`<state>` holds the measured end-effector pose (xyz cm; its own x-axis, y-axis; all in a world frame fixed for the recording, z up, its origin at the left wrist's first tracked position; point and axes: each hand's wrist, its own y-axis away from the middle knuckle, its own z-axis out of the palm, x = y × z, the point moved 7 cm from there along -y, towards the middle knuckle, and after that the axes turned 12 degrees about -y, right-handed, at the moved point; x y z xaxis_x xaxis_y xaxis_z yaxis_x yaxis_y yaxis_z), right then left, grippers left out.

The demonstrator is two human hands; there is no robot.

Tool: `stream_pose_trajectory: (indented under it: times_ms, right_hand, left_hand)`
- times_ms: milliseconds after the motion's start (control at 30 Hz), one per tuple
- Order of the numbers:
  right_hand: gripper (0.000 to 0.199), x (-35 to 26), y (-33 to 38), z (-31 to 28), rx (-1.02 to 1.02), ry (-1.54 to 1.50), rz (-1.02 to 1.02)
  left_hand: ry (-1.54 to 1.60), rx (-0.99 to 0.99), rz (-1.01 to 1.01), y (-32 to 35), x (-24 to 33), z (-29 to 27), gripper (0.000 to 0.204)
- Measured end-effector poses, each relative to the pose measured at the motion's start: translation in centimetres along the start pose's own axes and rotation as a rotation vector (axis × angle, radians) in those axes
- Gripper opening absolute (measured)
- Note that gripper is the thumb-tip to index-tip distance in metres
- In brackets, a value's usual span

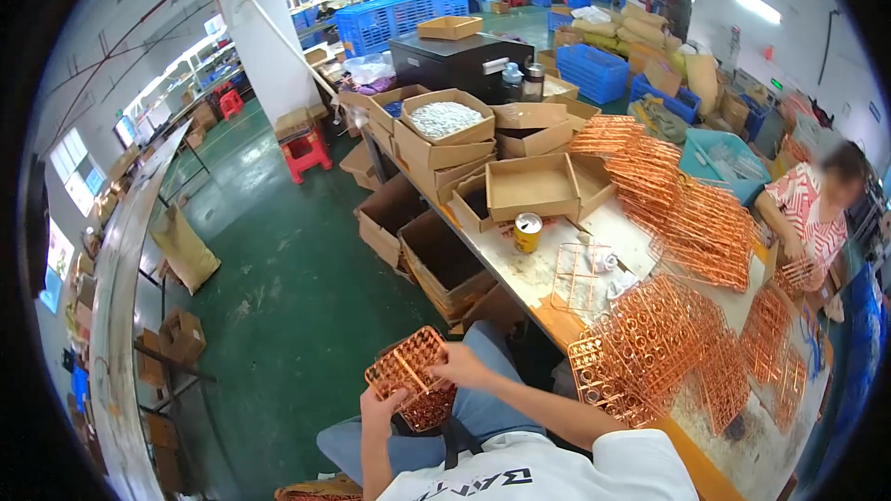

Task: The person handles orange plastic grids, removes small parts from a box and place them onto the grids, and then gathers the processed grids together.

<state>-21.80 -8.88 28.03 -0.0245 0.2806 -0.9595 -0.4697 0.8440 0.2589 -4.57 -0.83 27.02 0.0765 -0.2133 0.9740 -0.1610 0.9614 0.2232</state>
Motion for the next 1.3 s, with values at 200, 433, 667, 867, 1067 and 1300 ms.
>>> stream_pose_trajectory:
  times_ms: [200,433,667,867,1067,1300]
  right_hand:
    - [0.024,9.9,-4.4,6.6,-0.156,-0.455,0.265]
    - [0.021,17.0,-4.7,7.7,-0.158,-0.626,0.453]
    - [0.014,23.2,-12.2,-2.2,-0.047,0.585,-0.492]
    - [0.017,16.5,-12.3,5.5,-0.025,-0.451,0.259]
    - [0.032,18.9,-11.8,3.5,-0.073,-0.419,0.066]
    - [0.034,15.5,-9.5,4.7,-0.026,-0.658,0.315]
  left_hand:
    - [-0.045,0.265,-0.144,-0.4,-9.8,-7.2,0.028]
    - [0.088,0.324,-0.197,-0.3,-11.4,-7.8,0.033]
    - [-0.601,0.146,0.433,-8.6,-10.4,-3.3,0.040]
    - [0.065,0.309,-0.136,-9.2,-16.9,-9.3,0.030]
    - [0.148,0.208,-0.148,-9.4,-16.6,-6.6,0.038]
    - [0.337,0.131,-0.284,-10.3,-20.0,-8.5,0.047]
